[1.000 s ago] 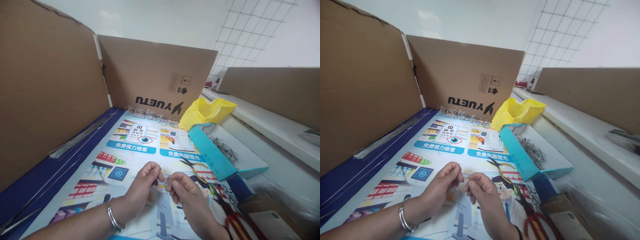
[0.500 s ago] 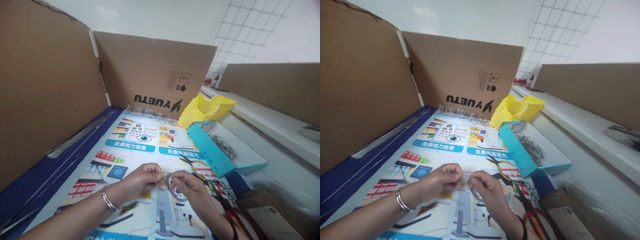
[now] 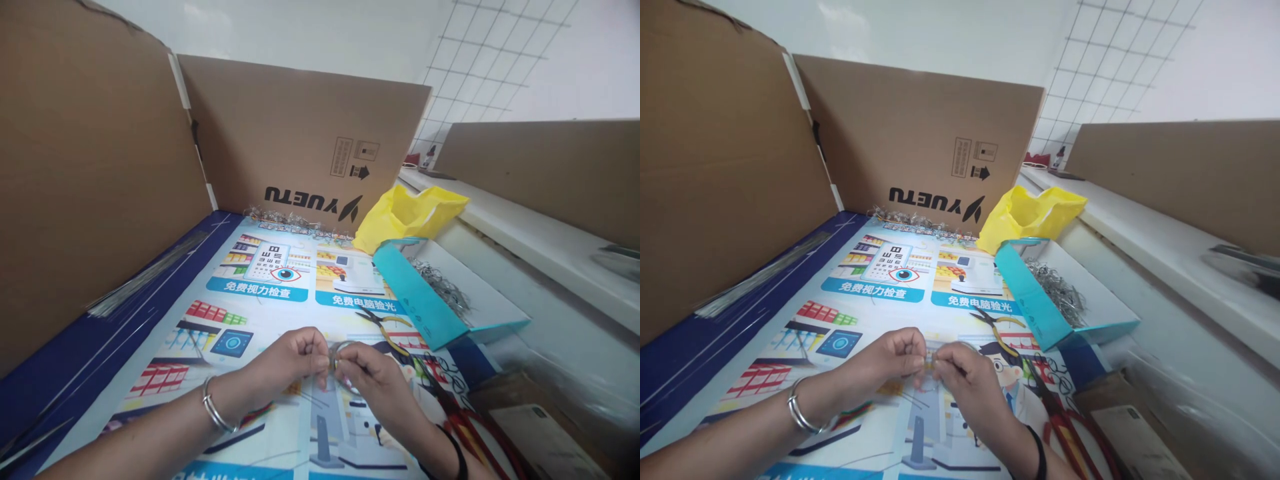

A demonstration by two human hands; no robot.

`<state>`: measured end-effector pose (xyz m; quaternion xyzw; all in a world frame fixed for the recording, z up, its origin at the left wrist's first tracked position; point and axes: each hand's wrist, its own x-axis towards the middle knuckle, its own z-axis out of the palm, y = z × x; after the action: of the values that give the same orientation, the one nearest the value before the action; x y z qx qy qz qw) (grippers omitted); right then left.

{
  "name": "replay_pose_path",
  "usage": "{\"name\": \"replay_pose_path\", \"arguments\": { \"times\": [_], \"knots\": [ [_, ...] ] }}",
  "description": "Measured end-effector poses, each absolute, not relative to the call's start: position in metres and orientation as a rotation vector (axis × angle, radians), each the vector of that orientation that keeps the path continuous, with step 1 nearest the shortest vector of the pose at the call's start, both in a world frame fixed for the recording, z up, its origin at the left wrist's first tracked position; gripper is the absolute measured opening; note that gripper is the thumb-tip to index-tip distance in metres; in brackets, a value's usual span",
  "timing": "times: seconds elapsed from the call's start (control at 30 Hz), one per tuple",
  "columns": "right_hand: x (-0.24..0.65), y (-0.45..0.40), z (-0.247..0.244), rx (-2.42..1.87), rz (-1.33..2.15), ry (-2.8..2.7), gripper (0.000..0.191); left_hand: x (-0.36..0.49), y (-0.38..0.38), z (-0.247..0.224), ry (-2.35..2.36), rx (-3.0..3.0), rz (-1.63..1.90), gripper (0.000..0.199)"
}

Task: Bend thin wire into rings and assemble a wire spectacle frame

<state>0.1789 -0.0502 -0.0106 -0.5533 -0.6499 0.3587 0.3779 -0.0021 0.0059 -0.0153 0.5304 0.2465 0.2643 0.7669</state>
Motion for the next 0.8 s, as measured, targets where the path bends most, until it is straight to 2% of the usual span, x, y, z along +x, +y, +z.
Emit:
{"name": "replay_pose_path", "arguments": {
  "times": [0.43,0.8],
  "knots": [
    [0.1765,-0.0525,-0.0081,-1.345,0.992,-1.658,0.018,0.0005,0.0030,-0.0188,0.566,1.196,0.584,0.020],
    [0.1796,-0.0535,-0.0115,-1.306,1.306,-1.508,0.025,-0.0028,0.0085,-0.0181,0.605,1.341,0.553,0.017]
  ]
}}
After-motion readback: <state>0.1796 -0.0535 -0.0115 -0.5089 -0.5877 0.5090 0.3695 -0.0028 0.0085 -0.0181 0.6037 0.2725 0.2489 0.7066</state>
